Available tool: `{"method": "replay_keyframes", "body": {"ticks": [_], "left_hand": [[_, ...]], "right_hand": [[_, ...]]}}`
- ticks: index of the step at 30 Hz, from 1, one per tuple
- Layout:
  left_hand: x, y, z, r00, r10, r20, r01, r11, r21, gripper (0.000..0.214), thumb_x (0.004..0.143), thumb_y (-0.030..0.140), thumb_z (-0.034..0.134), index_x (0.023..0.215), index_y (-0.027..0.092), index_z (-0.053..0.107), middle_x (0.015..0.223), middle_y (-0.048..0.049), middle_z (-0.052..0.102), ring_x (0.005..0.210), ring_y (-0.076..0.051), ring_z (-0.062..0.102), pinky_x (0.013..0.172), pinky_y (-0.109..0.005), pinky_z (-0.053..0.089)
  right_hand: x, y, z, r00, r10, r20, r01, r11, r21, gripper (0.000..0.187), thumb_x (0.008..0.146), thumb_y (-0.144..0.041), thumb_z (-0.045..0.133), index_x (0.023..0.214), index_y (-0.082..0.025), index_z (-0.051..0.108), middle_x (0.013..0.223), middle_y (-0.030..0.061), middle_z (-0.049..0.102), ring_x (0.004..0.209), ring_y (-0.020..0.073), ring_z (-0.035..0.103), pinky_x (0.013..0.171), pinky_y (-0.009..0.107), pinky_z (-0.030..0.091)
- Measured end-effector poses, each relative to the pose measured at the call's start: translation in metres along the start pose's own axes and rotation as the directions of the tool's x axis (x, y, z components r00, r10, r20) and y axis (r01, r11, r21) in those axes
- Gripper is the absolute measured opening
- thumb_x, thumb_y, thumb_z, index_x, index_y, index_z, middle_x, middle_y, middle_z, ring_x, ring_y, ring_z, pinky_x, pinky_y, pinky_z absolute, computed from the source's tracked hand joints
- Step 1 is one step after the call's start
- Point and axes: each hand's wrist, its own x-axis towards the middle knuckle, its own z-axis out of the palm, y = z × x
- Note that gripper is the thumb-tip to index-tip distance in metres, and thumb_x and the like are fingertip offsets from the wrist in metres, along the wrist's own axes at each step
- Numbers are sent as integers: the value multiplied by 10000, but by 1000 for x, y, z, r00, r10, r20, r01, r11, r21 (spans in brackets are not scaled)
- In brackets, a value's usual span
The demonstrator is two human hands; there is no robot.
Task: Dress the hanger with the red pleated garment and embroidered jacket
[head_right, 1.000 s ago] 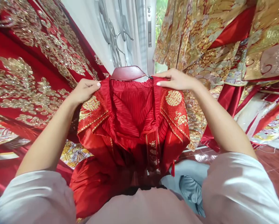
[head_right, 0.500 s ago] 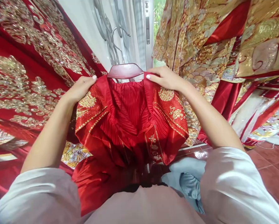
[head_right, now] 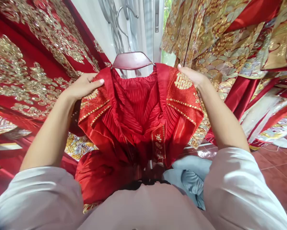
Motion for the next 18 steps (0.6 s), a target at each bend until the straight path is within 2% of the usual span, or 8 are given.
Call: {"method": "replay_keyframes", "body": {"ticks": [3, 4, 7, 9, 12, 15, 18], "left_hand": [[-12, 11, 2, 992, 103, -79, -83, 973, 217, 798, 762, 699, 524, 1215, 42, 522, 1174, -117, 613, 983, -205, 567, 956, -460, 429], [-16, 14, 3, 985, 144, -94, -112, 951, 287, 839, 745, 699, 549, 1291, 67, 471, 1266, -129, 564, 1083, -240, 546, 1005, -470, 395], [-22, 18, 4, 973, 219, -66, -172, 891, 420, 914, 726, 677, 594, 1426, 157, 321, 1454, -91, 392, 1311, -280, 388, 1112, -452, 290], [-22, 18, 5, 976, 210, -50, -168, 885, 433, 850, 769, 655, 560, 1437, 200, 298, 1473, -44, 373, 1334, -267, 367, 1125, -468, 273], [-13, 19, 8, 978, 167, -125, -103, 908, 406, 779, 811, 640, 514, 1428, 218, 290, 1479, 0, 363, 1327, -229, 381, 1136, -470, 262], [-2, 24, 9, 973, 119, -196, -40, 929, 369, 829, 790, 685, 499, 1407, 164, 314, 1462, -35, 392, 1311, -217, 394, 1134, -431, 274], [1, 30, 7, 988, 95, -119, -41, 919, 391, 812, 776, 727, 460, 1332, 136, 419, 1317, -54, 545, 1171, -222, 519, 1078, -455, 340]], "right_hand": [[-7, -22, -15, 988, 19, 155, -27, 999, 45, 394, 890, -441, 486, 927, -120, 711, 820, 43, 708, 637, 53, 586, 621, 217, 453], [-11, -33, -19, 990, -11, 138, 6, 999, 42, 375, 875, -430, 526, 1051, -141, 687, 947, 52, 704, 737, 69, 613, 676, 219, 468], [-22, -64, -20, 983, -93, 161, 104, 993, -59, 569, 796, -340, 679, 1320, -189, 520, 1228, 54, 601, 1034, 134, 589, 875, 247, 460], [-24, -78, -9, 979, -79, 187, 113, 977, -180, 578, 775, -295, 713, 1308, -175, 525, 1214, 58, 603, 1065, 167, 571, 938, 283, 433], [-17, -88, 12, 994, -12, 111, 46, 948, -315, 315, 852, -348, 623, 1076, -129, 648, 974, 61, 662, 875, 158, 583, 853, 287, 442], [-5, -93, 23, 999, 13, 51, 6, 935, -355, 333, 901, -380, 541, 949, -70, 653, 841, 55, 641, 763, 122, 547, 741, 255, 429], [-2, -96, 22, 993, 29, 113, 19, 915, -402, 373, 903, -386, 522, 991, -43, 637, 894, 65, 644, 824, 137, 569, 769, 270, 421]]}}
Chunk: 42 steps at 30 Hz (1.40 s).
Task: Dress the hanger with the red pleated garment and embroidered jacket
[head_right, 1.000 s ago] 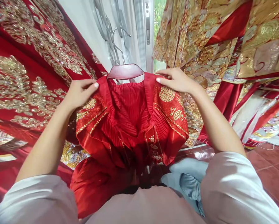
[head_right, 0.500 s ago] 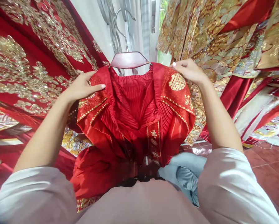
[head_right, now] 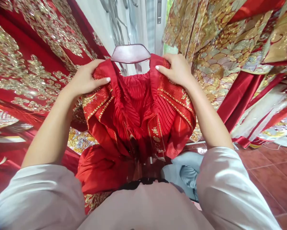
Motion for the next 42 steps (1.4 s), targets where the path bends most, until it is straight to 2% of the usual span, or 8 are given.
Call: {"method": "replay_keyframes", "body": {"ticks": [6, 9, 11, 15, 18, 25, 29, 42], "left_hand": [[-40, 14, 17, 969, -87, -233, 129, 976, 175, 721, 796, 604, 498, 1360, 170, 383, 1333, -89, 498, 1227, -266, 446, 1098, -490, 271], [-88, 30, 63, 808, -155, -569, 253, 963, 96, 529, 838, 546, 428, 1244, 208, 459, 1269, -106, 517, 1220, -273, 432, 1085, -499, 253], [-125, 43, 106, 742, -156, -653, 197, 980, -10, 429, 845, 555, 353, 987, 197, 543, 972, -119, 602, 987, -277, 549, 927, -495, 389], [-184, 66, 186, 976, -181, -120, 162, 975, -152, 354, 847, 437, 382, 585, 213, 460, 574, -49, 530, 598, -186, 528, 647, -344, 435], [-201, 73, 220, 932, -311, 188, 341, 927, -154, 281, 869, 303, 398, 643, 196, 527, 660, -47, 588, 651, -160, 562, 666, -282, 443], [-205, 63, 250, 811, -489, 322, 550, 825, -132, 259, 812, 219, 527, 1049, 136, 590, 1049, -120, 632, 873, -215, 622, 712, -294, 487], [-212, 61, 263, 776, -451, 440, 574, 794, -199, 152, 768, 116, 503, 746, 110, 654, 809, -107, 668, 785, -219, 635, 717, -295, 490], [-218, 74, 275, 815, -361, 454, 573, 619, -537, 270, 848, 257, 463, 609, 152, 533, 627, -30, 597, 654, -152, 534, 733, -280, 466]], "right_hand": [[-66, -13, 20, 914, -49, -403, 47, 999, -14, 385, 926, -408, 447, 1170, -131, 555, 1158, 120, 591, 1146, 226, 505, 969, 398, 365], [-137, -40, 62, 768, 124, -629, -52, 990, 131, 288, 922, -358, 398, 854, -155, 590, 843, 89, 629, 829, 193, 594, 781, 352, 434], [-182, -63, 99, 805, 284, -521, -159, 949, 271, 275, 889, -351, 441, 693, -184, 538, 656, 50, 584, 619, 154, 543, 632, 293, 418], [-225, -100, 170, 894, 430, 127, -440, 786, 433, 193, 854, -338, 497, 826, -179, 601, 729, 51, 642, 648, 163, 580, 632, 268, 409], [-214, -108, 200, 821, 452, 348, -563, 740, 368, 292, 849, -346, 516, 1047, -148, 596, 949, 112, 655, 799, 213, 597, 706, 289, 388], [-206, -112, 207, 795, 359, 489, -606, 499, 620, 235, 769, -310, 562, 590, -160, 539, 614, 13, 543, 614, 125, 475, 658, 240, 332], [-233, -130, 202, 755, 311, 577, -651, 251, 717, 401, 689, -474, 596, 477, -164, 455, 479, -24, 448, 502, 85, 407, 548, 213, 320], [-185, -129, 134, 659, 439, 611, -531, -303, 791, 216, 585, -328, 664, 523, -141, 574, 367, -76, 321, 343, 19, 199, 373, 207, 113]]}}
